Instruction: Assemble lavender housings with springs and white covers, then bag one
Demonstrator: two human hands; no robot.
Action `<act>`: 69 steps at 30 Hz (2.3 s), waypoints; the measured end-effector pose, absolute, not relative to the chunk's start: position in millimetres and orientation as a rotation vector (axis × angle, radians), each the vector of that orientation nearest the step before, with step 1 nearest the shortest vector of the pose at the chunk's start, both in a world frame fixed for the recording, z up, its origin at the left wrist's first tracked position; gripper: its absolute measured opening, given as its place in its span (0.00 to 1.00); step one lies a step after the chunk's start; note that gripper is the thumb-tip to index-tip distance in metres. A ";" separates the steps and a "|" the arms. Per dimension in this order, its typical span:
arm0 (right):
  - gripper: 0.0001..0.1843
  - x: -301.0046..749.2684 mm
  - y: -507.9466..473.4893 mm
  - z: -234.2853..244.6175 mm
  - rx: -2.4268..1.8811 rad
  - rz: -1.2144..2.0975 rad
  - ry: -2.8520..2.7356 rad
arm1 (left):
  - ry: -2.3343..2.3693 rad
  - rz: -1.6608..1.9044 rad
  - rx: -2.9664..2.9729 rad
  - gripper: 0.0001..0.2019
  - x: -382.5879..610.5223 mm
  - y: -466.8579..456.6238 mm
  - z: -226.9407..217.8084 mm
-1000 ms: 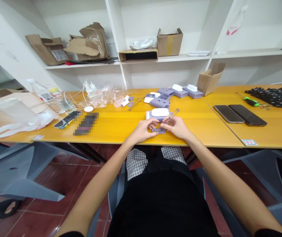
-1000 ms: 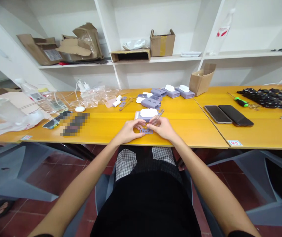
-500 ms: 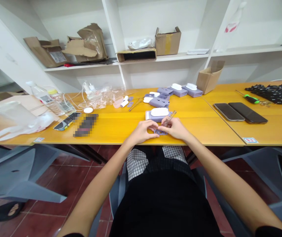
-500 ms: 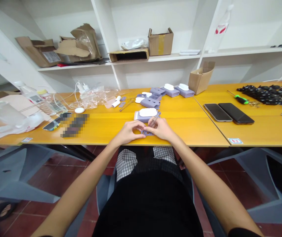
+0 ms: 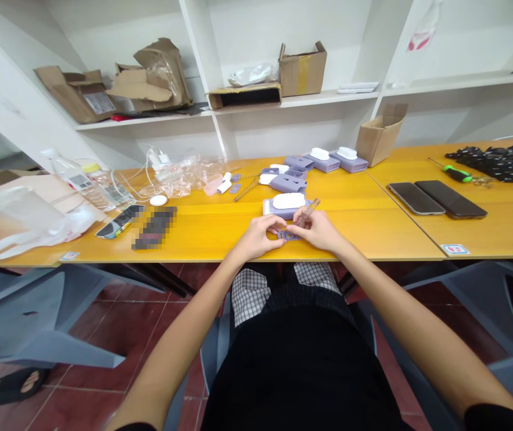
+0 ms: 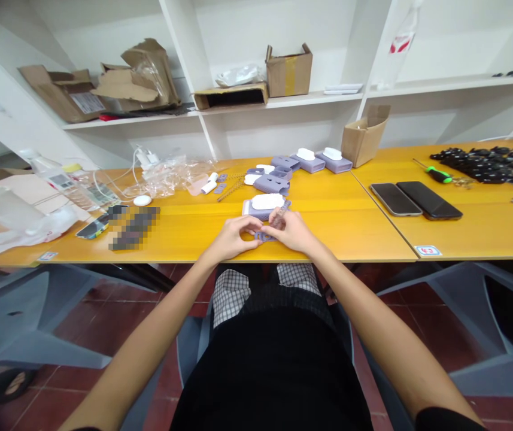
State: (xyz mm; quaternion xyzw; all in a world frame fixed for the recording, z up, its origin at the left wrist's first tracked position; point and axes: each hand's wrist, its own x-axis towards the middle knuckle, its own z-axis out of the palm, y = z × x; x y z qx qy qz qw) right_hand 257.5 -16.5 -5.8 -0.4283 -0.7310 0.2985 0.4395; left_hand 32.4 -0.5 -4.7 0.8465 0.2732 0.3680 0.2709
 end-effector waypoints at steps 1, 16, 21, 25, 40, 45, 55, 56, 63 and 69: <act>0.17 257.2 -16.6 -5.4 -1.072 0.708 -1.832 | 0.733 0.990 2.288 0.13 32.5 -0.9 -4.2; 0.15 262.5 -17.6 -6.1 -0.977 0.807 -2.012 | 0.720 1.016 2.274 0.13 33.4 -1.1 -4.4; 0.14 264.4 -17.3 -5.6 -0.987 0.834 -2.012 | 0.730 1.027 2.253 0.13 33.9 -1.1 -3.9; 0.13 268.5 -16.2 -1.3 -0.978 0.838 -2.009 | 0.695 1.031 2.172 0.14 33.3 0.3 -5.3; 0.11 274.1 -21.1 13.9 -0.937 0.883 -2.138 | 0.637 1.026 2.051 0.12 31.7 -1.0 -7.8; 0.10 270.3 -23.6 16.1 -0.980 0.865 -2.129 | 0.649 1.006 2.035 0.12 31.3 -1.1 -8.1; 0.11 269.8 -23.9 16.6 -0.944 0.662 -2.262 | 0.635 0.978 2.014 0.13 31.6 -2.3 -6.0; 0.10 269.1 -24.3 16.8 -0.947 0.661 -2.261 | 0.634 0.981 2.019 0.13 31.6 -2.7 -5.4; 0.08 261.0 -24.0 12.8 -1.007 0.642 -2.175 | 0.644 1.015 2.093 0.11 31.7 -5.0 -3.2; 0.10 259.2 -19.8 6.9 -1.058 0.647 -2.106 | 0.649 1.021 2.117 0.11 31.5 -5.6 -1.8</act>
